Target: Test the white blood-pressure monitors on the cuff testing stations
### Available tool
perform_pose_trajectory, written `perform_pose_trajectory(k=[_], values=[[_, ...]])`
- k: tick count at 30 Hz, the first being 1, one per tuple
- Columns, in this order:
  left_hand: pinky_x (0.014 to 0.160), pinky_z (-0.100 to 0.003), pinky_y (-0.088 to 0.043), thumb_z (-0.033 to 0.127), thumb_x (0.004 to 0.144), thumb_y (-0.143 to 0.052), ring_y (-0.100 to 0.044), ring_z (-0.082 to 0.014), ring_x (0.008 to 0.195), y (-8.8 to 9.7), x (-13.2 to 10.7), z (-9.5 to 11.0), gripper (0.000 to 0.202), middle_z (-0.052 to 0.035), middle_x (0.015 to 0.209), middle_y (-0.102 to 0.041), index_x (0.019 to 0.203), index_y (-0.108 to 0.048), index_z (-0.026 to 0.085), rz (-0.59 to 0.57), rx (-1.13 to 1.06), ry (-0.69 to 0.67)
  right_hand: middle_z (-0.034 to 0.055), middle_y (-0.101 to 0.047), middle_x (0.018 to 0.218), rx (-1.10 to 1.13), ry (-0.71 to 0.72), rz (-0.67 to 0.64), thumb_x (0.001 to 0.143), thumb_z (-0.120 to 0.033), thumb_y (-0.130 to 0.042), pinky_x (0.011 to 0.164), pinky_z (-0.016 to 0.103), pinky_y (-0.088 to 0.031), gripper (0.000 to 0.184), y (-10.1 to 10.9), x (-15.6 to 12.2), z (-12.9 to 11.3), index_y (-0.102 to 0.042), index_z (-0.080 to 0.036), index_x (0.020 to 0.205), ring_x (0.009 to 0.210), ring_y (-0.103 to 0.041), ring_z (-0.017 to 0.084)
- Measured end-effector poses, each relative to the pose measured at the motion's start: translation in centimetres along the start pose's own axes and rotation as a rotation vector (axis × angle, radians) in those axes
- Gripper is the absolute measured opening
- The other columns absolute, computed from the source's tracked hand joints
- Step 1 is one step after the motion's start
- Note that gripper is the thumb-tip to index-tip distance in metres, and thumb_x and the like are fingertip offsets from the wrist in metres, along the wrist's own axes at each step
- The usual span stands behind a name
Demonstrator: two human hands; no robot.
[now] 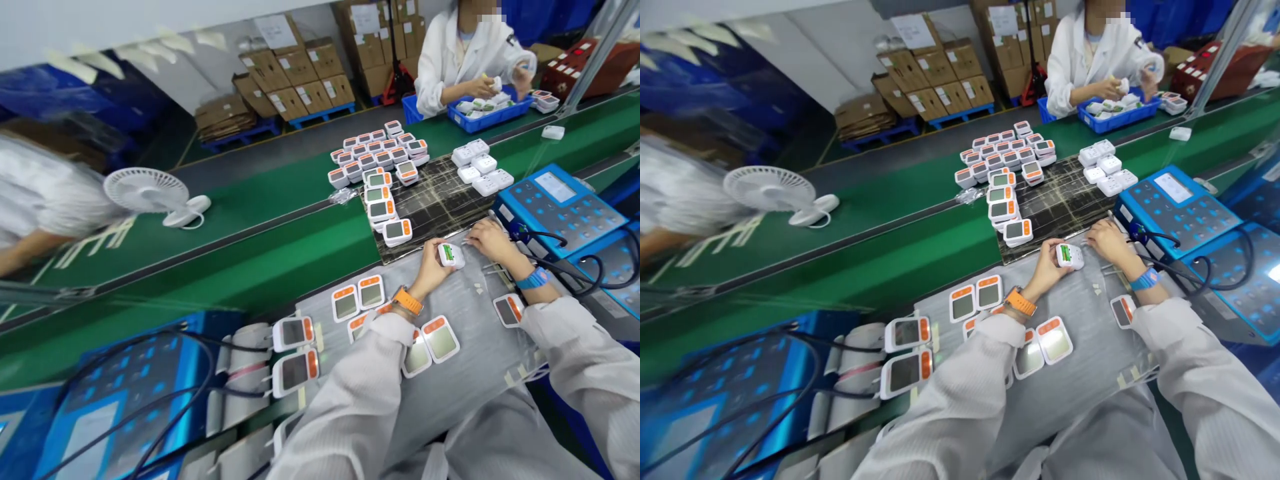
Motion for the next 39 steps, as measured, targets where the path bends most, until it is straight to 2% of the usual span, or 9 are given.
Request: perform_pose_trajectory(k=[4, 10, 14, 19, 23, 27, 31, 34, 39], values=[[0.097, -0.037, -0.055, 0.001, 0.059, -0.081, -0.063, -0.0203, 0.122, -1.7, 0.8, -2.1, 0.079, -0.0112, 0.135, -0.057, 0.122, -0.039, 0.024, 0.035, -0.151, 0.068, 0.0117, -0.073, 0.101, 0.014, 0.001, 0.011, 0.097, -0.029, -0.059, 0.106, 0.043, -0.034, 0.022, -0.4, 0.2, -0.8, -0.079, -0.02, 0.099, 0.109, -0.057, 0.029], [0.097, -0.036, -0.057, 0.004, 0.063, -0.082, -0.06, -0.0223, 0.129, -1.6, 0.4, -1.9, 0.072, -0.0119, 0.14, -0.056, 0.119, -0.042, 0.023, 0.04, -0.089, 0.058, 0.0127, -0.069, 0.102, -0.001, -0.05, -0.024, 0.099, -0.029, -0.053, 0.118, 0.049, -0.022, 0.027, -0.9, 0.1, -1.3, -0.078, -0.019, 0.103, 0.112, -0.056, 0.031], [0.095, -0.036, -0.059, 0.001, 0.06, -0.081, -0.06, -0.0232, 0.129, -1.7, 0.5, -1.6, 0.072, -0.0112, 0.139, -0.054, 0.117, -0.043, 0.024, 0.078, -0.097, 0.045, 0.0116, -0.068, 0.105, 0.054, -0.057, -0.026, 0.098, -0.028, -0.055, 0.12, 0.051, -0.021, 0.025, -0.9, -0.1, -1.1, -0.076, -0.019, 0.106, 0.111, -0.057, 0.03], [0.093, -0.035, -0.059, 0.001, 0.061, -0.079, -0.058, -0.0238, 0.13, -2.3, 0.7, -1.2, 0.071, -0.0107, 0.14, -0.052, 0.118, -0.045, 0.024, 0.099, -0.071, 0.043, 0.0137, -0.068, 0.111, 0.049, -0.054, -0.075, 0.101, -0.024, -0.047, 0.121, 0.054, -0.016, 0.029, -0.9, 0.0, -1.6, -0.073, -0.015, 0.109, 0.11, -0.058, 0.028], [0.094, -0.034, -0.059, -0.001, 0.06, -0.076, -0.058, -0.0225, 0.129, -2.6, 0.9, -1.3, 0.07, -0.0106, 0.139, -0.051, 0.118, -0.045, 0.024, 0.086, -0.162, 0.036, 0.0145, -0.069, 0.11, 0.031, -0.032, -0.097, 0.099, -0.018, -0.044, 0.121, 0.057, -0.014, 0.029, -0.8, 0.3, -2.1, -0.072, -0.014, 0.106, 0.112, -0.059, 0.029], [0.093, -0.036, -0.059, 0.001, 0.058, -0.079, -0.058, -0.0245, 0.126, -2.5, 1.1, -1.6, 0.069, -0.0094, 0.134, -0.053, 0.114, -0.048, 0.024, 0.098, -0.251, 0.014, 0.0128, -0.073, 0.11, 0.122, -0.056, -0.063, 0.096, -0.016, -0.051, 0.124, 0.058, -0.014, 0.023, -0.7, -0.1, -1.3, -0.072, -0.015, 0.106, 0.111, -0.064, 0.028], [0.09, -0.037, -0.059, 0.003, 0.054, -0.084, -0.06, -0.0259, 0.123, -2.2, 1.2, -1.9, 0.07, -0.0085, 0.129, -0.057, 0.113, -0.05, 0.024, 0.106, -0.29, 0.001, 0.0091, -0.075, 0.114, 0.266, -0.005, -0.063, 0.092, -0.016, -0.06, 0.126, 0.06, -0.01, 0.015, -0.9, -1.1, -0.8, -0.072, -0.02, 0.1, 0.113, -0.066, 0.027], [0.09, -0.038, -0.059, 0.003, 0.054, -0.084, -0.06, -0.0266, 0.124, -2.1, 1.2, -2.2, 0.071, -0.0091, 0.13, -0.057, 0.113, -0.051, 0.024, 0.102, -0.294, 0.005, 0.0102, -0.076, 0.113, 0.239, 0.013, -0.077, 0.093, -0.015, -0.059, 0.125, 0.06, -0.011, 0.016, -1.0, -1.5, -0.8, -0.074, -0.02, 0.091, 0.112, -0.067, 0.028], [0.089, -0.037, -0.06, 0.005, 0.055, -0.085, -0.061, -0.026, 0.123, -2.2, 1.2, -2.3, 0.072, -0.0098, 0.131, -0.058, 0.115, -0.051, 0.024, 0.1, -0.281, 0.019, 0.0117, -0.074, 0.117, 0.163, 0.045, -0.103, 0.094, -0.014, -0.056, 0.124, 0.059, -0.014, 0.019, -1.1, -1.5, -1.0, -0.074, -0.02, 0.09, 0.113, -0.066, 0.027]])
Point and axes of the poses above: each hand's wrist, its own x-axis towards the middle knuckle, its own y-axis out of the back of the hand, z = x × y, the point moved 6 cm from there along x, towards the middle knuckle
